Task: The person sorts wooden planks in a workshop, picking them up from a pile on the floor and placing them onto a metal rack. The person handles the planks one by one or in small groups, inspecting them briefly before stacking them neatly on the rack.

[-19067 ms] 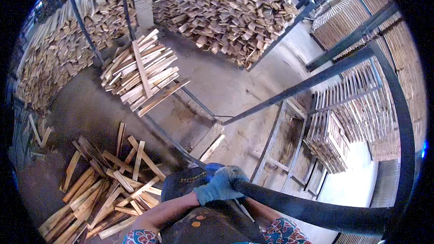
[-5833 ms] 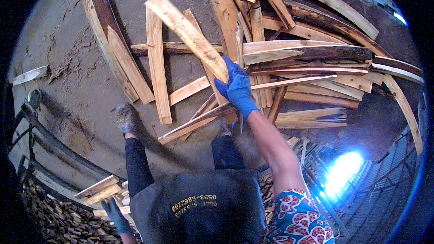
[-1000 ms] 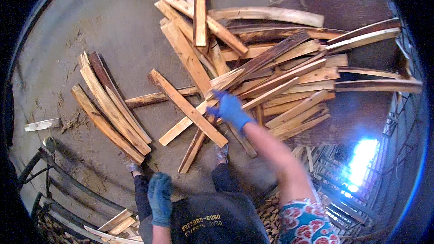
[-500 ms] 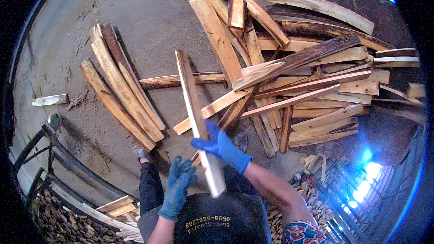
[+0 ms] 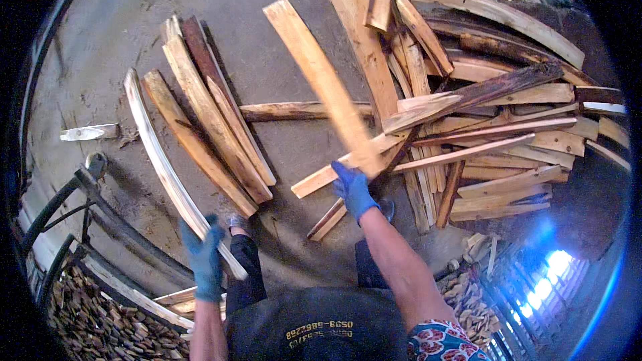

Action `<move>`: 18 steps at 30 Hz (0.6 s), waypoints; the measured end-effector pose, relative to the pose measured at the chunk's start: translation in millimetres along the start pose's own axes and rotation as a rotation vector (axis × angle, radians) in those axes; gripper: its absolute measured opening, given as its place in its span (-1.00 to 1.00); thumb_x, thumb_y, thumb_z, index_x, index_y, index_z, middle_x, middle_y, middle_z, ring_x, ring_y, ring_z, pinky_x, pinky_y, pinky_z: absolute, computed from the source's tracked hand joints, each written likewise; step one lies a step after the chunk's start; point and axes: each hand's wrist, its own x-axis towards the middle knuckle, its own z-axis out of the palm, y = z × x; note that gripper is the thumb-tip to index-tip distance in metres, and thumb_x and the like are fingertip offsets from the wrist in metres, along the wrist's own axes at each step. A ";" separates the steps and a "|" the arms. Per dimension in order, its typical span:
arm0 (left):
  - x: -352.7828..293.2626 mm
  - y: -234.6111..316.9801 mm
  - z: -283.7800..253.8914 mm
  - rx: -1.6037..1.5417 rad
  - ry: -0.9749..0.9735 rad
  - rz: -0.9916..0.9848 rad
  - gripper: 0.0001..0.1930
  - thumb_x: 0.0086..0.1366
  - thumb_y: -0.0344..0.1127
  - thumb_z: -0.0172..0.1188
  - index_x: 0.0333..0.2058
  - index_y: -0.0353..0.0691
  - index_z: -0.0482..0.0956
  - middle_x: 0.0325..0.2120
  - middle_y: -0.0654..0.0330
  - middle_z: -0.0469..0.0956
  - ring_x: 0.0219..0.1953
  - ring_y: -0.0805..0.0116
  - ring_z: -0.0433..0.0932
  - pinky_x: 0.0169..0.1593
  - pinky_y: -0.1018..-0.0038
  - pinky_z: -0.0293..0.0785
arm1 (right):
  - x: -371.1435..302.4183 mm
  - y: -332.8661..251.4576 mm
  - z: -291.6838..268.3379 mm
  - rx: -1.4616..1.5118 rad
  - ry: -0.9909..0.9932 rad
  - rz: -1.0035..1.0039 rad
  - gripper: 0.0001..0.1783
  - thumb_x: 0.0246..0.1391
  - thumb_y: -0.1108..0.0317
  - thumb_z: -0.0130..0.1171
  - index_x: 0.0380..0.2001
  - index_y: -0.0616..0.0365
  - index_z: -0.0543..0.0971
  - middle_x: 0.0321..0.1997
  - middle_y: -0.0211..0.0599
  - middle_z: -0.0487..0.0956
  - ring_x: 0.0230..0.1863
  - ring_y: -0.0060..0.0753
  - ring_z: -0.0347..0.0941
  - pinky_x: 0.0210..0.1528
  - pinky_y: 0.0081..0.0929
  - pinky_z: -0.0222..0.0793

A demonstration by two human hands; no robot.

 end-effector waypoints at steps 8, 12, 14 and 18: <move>36.3 -33.3 8.0 0.282 -0.171 0.176 -0.36 0.17 -0.44 0.17 0.20 -0.40 0.13 0.22 -0.01 0.14 0.24 0.24 0.14 0.26 0.37 0.05 | -5.0 68.0 19.5 0.341 0.128 -0.139 -0.81 -0.03 0.26 0.23 -0.36 0.09 0.52 -0.51 -0.45 0.48 -0.52 -0.45 0.38 -0.38 -0.50 0.41; -25.1 -45.5 13.9 0.069 -0.261 -0.003 -0.47 0.23 -0.40 0.10 0.16 -0.38 0.21 0.13 0.02 0.29 0.13 0.30 0.29 0.19 0.43 0.18 | 14.6 36.5 11.1 -0.302 0.133 -0.819 -0.52 -0.05 0.24 0.23 -0.07 0.23 0.44 -0.25 -0.23 0.55 -0.28 -0.25 0.50 -0.20 -0.38 0.43; -53.7 -53.8 15.8 0.010 -0.277 -0.157 -0.52 0.24 -0.37 0.09 0.13 -0.36 0.26 0.07 0.04 0.36 0.07 0.35 0.37 0.12 0.46 0.28 | -8.8 -46.4 28.9 -1.031 0.393 -1.328 -0.34 -0.12 0.16 0.27 0.05 0.24 0.36 -0.06 -0.03 0.50 -0.15 -0.09 0.50 -0.11 -0.22 0.42; -89.7 -33.7 51.2 -0.173 -0.341 -0.431 -0.58 0.25 -0.38 0.07 0.08 -0.36 0.31 -0.02 0.09 0.43 -0.03 0.38 0.44 0.01 0.51 0.40 | 23.6 -94.7 23.4 -1.362 0.521 -0.900 -0.20 -0.20 -0.02 0.27 0.07 0.24 0.34 0.01 0.09 0.44 -0.12 0.05 0.47 -0.11 -0.14 0.40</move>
